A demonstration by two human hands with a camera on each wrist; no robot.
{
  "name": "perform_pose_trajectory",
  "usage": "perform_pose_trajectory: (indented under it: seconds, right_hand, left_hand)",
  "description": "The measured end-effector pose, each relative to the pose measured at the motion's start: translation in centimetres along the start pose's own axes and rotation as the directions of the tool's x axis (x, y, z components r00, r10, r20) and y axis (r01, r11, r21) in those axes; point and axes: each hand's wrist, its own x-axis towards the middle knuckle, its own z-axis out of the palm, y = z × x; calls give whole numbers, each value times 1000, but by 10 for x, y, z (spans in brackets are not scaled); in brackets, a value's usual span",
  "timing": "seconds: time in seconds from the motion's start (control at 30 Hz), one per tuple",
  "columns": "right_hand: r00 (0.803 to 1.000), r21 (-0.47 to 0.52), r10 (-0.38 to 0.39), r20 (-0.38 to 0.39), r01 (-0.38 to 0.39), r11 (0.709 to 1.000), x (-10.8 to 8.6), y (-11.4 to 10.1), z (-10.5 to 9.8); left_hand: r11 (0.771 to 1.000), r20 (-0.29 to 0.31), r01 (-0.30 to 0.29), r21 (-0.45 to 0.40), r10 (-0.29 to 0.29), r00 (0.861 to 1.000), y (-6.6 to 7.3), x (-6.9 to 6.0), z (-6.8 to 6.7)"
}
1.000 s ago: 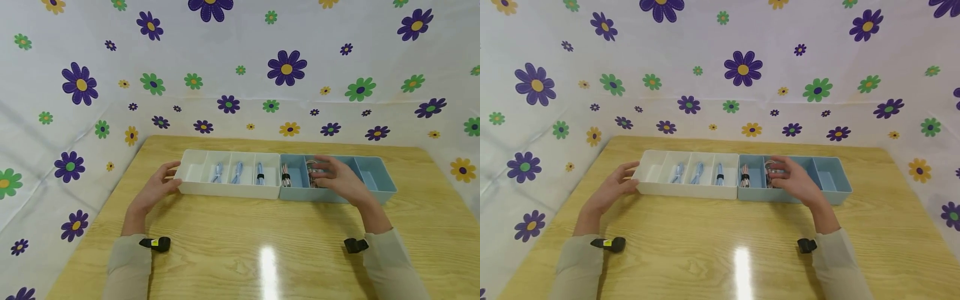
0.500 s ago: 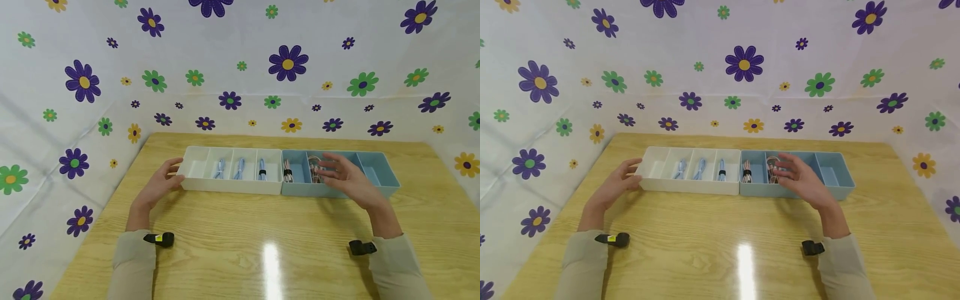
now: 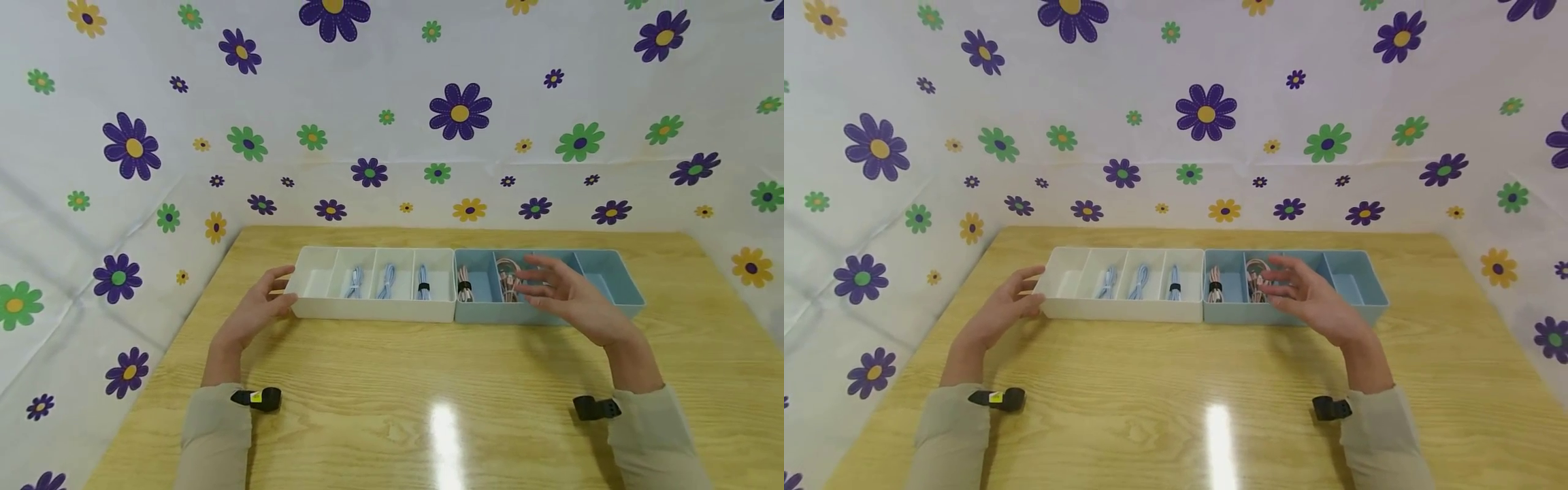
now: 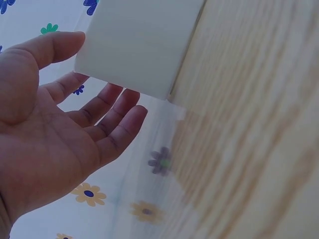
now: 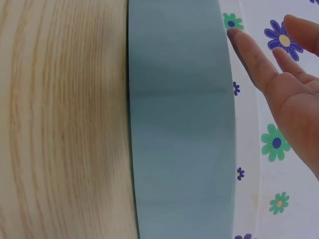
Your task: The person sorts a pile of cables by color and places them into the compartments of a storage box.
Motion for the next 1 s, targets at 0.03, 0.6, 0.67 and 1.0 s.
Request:
perform_pose_trajectory:
  seconds: [0.03, 0.6, 0.67, 1.0]
  right_hand:
    - [1000, 3, 1, 5, -1, 1000, -1, -1, 0]
    - [998, -68, 30, 55, -26, 997, -5, -9, -2]
    - [998, -78, 40, 53, -36, 996, -3, -10, -1]
    - [999, -143, 39, 28, -35, 989, 7, -15, -1]
  left_hand:
    - [1000, 1, 1, 4, -1, 1000, 0, 0, -1]
    - [1000, 13, -5, 29, 5, 1000, 2, 8, -2]
    - [1000, 10, -9, 30, 8, 1000, 1, 8, -4]
    - [997, -27, -23, 72, 25, 999, 11, 15, -14]
